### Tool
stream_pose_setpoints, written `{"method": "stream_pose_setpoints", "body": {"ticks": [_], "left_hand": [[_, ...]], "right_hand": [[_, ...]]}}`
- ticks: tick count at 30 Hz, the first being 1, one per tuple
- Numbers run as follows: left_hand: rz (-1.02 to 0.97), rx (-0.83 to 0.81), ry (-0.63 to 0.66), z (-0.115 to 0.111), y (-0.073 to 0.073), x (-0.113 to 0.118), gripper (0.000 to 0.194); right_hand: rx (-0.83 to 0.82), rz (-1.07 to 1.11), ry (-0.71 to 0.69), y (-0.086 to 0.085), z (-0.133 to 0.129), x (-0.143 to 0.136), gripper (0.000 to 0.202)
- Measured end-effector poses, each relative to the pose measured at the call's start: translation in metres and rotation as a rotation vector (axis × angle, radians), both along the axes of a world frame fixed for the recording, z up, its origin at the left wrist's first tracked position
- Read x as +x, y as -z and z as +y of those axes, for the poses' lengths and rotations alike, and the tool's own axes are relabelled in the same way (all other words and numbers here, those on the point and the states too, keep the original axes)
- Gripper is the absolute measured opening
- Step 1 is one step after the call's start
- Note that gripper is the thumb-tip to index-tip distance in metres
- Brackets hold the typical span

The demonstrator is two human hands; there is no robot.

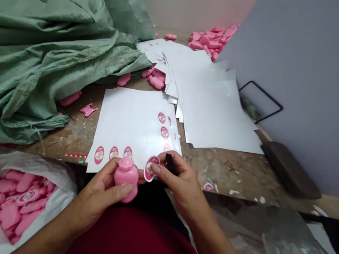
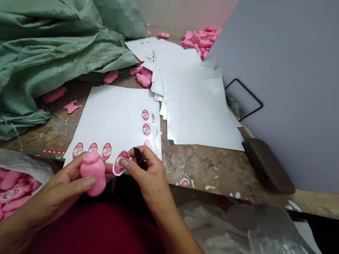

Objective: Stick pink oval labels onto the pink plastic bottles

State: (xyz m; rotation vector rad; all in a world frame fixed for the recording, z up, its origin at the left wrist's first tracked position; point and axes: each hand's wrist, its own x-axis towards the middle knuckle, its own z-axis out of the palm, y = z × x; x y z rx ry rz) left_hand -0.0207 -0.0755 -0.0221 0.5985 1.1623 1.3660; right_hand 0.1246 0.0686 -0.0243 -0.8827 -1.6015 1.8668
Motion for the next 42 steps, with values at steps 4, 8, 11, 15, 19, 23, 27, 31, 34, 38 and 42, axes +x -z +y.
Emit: {"method": "stream_pose_setpoints", "body": {"ticks": [4,8,11,15,19,23,27,31,34,38,42], "left_hand": [[-0.007,-0.049,-0.025,0.002,-0.003,0.005,0.037],[-0.026,-0.1,-0.074,0.003,-0.004,0.008,0.038],[-0.063,-0.116,-0.096,0.003,-0.004,0.007,0.039],[-0.089,-0.169,-0.208,0.006,-0.01,0.007,0.043],[-0.132,-0.187,-0.273,0.014,-0.019,0.008,0.044],[-0.126,-0.166,-0.302,0.022,-0.015,0.006,0.048],[-0.099,-0.149,-0.338,0.025,-0.009,0.005,0.045],[-0.106,-0.143,-0.33,0.024,-0.007,0.004,0.042],[-0.12,-0.145,-0.329,0.023,-0.007,0.005,0.041],[-0.143,-0.144,-0.332,0.024,-0.006,0.007,0.041],[-0.146,-0.147,-0.29,0.024,-0.003,0.01,0.034]], "right_hand": [[-0.006,0.021,0.029,0.001,-0.001,0.001,0.024],[0.028,-0.001,0.059,0.002,-0.001,0.003,0.024],[0.021,-0.013,0.091,0.002,-0.002,0.002,0.025],[-0.041,0.052,0.173,0.001,-0.002,0.001,0.029],[-0.016,-0.004,0.106,-0.002,-0.002,0.001,0.029],[0.108,-0.059,0.032,-0.006,-0.004,0.0,0.025],[0.181,-0.083,-0.055,-0.008,-0.005,0.0,0.021],[0.086,-0.064,-0.143,-0.007,-0.004,0.003,0.02],[-0.012,-0.048,-0.166,-0.005,-0.005,0.002,0.021],[-0.055,-0.072,-0.13,-0.004,-0.007,0.0,0.022],[0.007,-0.082,-0.121,-0.002,-0.006,0.002,0.02]]}}
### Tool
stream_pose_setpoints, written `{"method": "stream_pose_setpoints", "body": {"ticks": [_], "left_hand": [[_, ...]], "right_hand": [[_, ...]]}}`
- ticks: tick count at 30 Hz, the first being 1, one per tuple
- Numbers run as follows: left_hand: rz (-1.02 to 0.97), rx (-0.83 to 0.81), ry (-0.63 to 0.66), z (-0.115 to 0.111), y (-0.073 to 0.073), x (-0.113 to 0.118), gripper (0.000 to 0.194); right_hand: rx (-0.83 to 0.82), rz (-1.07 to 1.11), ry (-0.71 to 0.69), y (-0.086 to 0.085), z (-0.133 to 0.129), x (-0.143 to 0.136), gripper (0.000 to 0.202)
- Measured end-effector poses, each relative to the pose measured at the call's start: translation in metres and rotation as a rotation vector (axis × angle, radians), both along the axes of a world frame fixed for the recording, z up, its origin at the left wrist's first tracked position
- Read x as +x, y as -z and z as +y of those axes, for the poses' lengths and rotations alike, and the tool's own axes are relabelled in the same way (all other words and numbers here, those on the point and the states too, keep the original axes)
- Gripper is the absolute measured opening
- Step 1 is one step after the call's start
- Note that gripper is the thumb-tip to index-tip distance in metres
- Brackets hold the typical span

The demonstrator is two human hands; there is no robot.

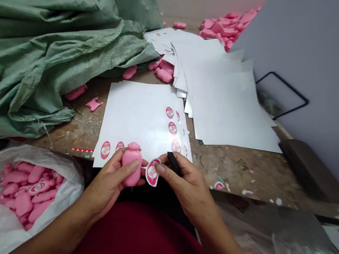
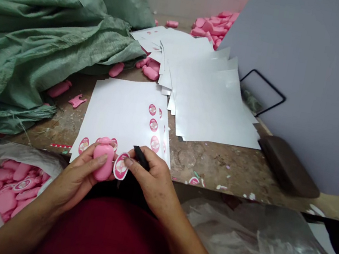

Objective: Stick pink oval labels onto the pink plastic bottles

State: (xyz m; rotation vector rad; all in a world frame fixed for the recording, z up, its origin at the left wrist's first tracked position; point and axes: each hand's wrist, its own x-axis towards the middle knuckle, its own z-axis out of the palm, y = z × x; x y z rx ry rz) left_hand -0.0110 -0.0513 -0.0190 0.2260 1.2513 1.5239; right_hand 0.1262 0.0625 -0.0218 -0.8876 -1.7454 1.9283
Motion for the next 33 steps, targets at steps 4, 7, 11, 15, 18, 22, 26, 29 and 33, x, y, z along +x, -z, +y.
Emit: {"method": "stream_pose_setpoints", "body": {"ticks": [4,7,11,15,18,22,26,29,33], "left_hand": [[-0.029,-0.01,0.016,0.0,0.001,0.002,0.031],[-0.09,-0.009,0.012,0.001,0.0,0.004,0.034],[-0.2,0.034,-0.021,0.003,-0.004,0.01,0.032],[-0.261,0.067,-0.036,0.006,-0.007,0.013,0.032],[-0.265,0.094,-0.021,0.006,-0.007,0.015,0.034],[-0.252,0.116,-0.004,0.006,-0.007,0.016,0.036],[-0.242,0.126,-0.02,0.008,-0.007,0.018,0.036],[-0.263,0.129,-0.026,0.009,-0.007,0.019,0.037],[-0.274,0.145,-0.022,0.008,-0.006,0.02,0.04]], "right_hand": [[0.013,-0.021,0.014,0.003,0.001,0.002,0.019],[-0.003,-0.028,0.062,0.002,0.0,0.003,0.041],[0.045,-0.045,0.077,-0.005,-0.005,0.001,0.041],[0.164,-0.089,0.071,-0.01,-0.01,0.0,0.036],[0.229,-0.112,0.055,-0.011,-0.013,0.0,0.034],[0.281,-0.133,0.041,-0.011,-0.015,-0.001,0.031],[0.276,-0.122,0.052,-0.009,-0.015,-0.004,0.028],[0.264,-0.107,0.052,-0.007,-0.014,-0.005,0.028],[0.264,-0.106,0.059,-0.005,-0.014,-0.006,0.029]]}}
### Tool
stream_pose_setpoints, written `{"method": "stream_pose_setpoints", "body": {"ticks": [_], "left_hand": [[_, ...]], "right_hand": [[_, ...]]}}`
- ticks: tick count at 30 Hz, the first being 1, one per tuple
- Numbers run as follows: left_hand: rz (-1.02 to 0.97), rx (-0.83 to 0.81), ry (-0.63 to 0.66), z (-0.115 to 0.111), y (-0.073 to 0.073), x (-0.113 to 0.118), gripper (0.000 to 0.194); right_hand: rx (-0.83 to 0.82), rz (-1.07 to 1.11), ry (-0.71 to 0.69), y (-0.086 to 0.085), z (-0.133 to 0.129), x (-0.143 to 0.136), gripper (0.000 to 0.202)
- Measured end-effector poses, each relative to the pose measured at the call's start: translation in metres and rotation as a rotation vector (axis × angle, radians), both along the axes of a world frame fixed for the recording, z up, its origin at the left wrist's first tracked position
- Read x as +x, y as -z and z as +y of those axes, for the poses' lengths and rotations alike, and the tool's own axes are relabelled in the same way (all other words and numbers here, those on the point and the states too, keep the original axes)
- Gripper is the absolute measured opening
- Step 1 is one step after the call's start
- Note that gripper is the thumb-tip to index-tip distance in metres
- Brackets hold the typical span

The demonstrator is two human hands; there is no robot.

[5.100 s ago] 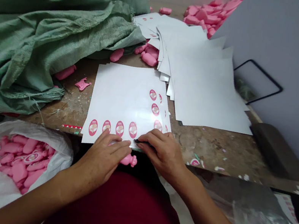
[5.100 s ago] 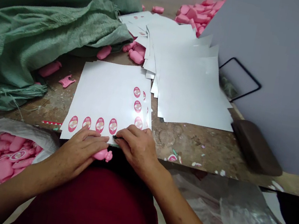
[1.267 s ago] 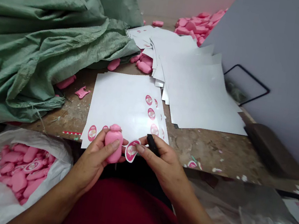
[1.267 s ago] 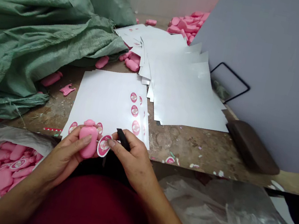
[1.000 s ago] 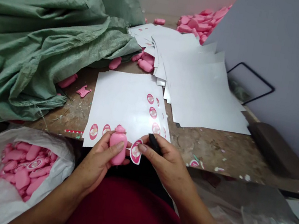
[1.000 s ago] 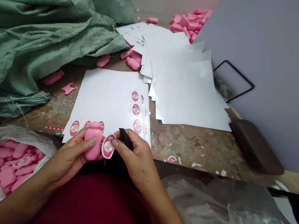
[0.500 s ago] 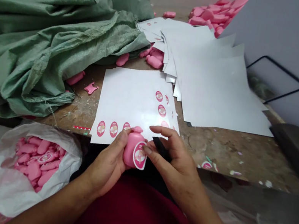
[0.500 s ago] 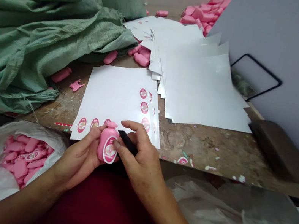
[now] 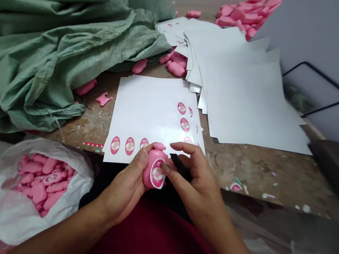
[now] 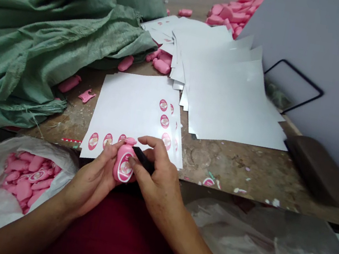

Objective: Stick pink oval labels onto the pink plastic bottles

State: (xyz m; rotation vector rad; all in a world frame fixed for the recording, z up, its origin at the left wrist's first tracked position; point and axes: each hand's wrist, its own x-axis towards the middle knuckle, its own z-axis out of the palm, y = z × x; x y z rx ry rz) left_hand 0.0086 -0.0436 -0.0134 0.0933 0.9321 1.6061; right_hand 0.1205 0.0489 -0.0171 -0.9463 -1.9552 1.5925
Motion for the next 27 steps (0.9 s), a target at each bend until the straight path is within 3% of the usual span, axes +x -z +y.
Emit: {"method": "stream_pose_setpoints", "body": {"ticks": [17,27], "left_hand": [[0.027,-0.009,-0.014,-0.002,0.0034,0.0002,0.041],[0.259,-0.078,0.05,-0.0049,0.0059,0.0013,0.039]], "right_hand": [[-0.035,0.004,0.011,0.0042,-0.0006,-0.0006,0.031],[0.115,-0.022,-0.003,0.0015,-0.0013,-0.0011,0.023]]}}
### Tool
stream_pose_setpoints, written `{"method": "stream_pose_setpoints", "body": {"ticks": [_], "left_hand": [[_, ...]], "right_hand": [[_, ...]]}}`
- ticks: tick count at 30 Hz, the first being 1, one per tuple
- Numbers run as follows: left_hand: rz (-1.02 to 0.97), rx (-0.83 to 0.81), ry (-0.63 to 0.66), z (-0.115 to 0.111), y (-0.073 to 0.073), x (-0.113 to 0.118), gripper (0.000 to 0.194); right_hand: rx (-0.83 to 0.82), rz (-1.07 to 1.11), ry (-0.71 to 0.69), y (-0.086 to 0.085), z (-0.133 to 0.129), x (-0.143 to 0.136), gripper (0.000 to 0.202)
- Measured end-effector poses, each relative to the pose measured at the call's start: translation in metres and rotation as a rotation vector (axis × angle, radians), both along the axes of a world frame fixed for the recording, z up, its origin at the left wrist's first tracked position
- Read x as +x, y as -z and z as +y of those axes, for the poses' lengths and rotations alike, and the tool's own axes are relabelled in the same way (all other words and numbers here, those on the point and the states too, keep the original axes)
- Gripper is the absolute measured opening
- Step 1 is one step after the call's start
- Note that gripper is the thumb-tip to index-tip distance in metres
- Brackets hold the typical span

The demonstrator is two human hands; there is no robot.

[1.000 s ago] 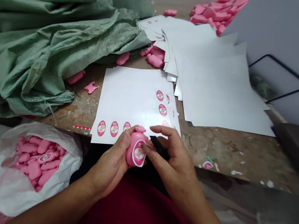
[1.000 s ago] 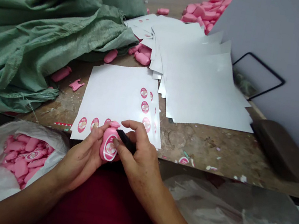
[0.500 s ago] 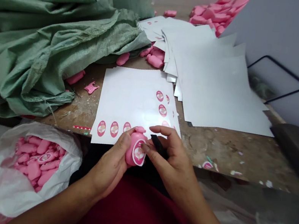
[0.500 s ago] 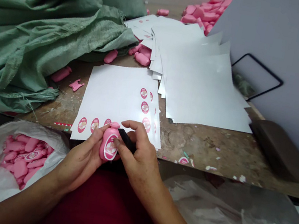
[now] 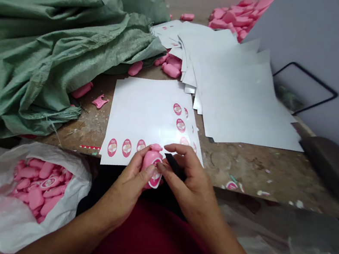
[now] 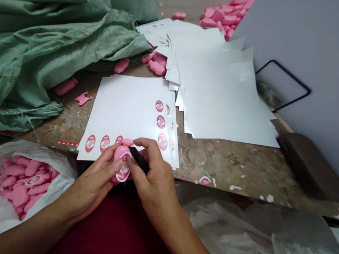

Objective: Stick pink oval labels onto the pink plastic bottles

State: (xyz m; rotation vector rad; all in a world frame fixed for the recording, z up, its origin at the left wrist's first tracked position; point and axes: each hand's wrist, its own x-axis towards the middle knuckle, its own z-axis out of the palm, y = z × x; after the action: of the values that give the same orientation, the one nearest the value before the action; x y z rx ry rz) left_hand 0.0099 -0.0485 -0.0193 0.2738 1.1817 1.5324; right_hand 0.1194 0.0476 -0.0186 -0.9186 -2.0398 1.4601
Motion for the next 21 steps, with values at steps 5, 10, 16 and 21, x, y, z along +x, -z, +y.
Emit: {"method": "stream_pose_setpoints", "body": {"ticks": [5,10,16,21], "left_hand": [[0.089,-0.001,-0.022,-0.001,0.005,0.0,0.039],[0.031,-0.059,0.007,-0.001,-0.001,0.0,0.046],[-0.032,0.008,0.086,-0.004,-0.001,0.001,0.05],[-0.08,0.002,0.109,-0.006,-0.003,-0.001,0.062]], "right_hand": [[0.357,-0.096,-0.02,0.004,0.003,0.001,0.022],[0.351,-0.097,0.024,0.004,0.014,0.006,0.016],[-0.065,0.041,-0.004,-0.001,0.013,-0.001,0.03],[-0.243,0.117,-0.016,0.004,0.016,-0.008,0.021]]}}
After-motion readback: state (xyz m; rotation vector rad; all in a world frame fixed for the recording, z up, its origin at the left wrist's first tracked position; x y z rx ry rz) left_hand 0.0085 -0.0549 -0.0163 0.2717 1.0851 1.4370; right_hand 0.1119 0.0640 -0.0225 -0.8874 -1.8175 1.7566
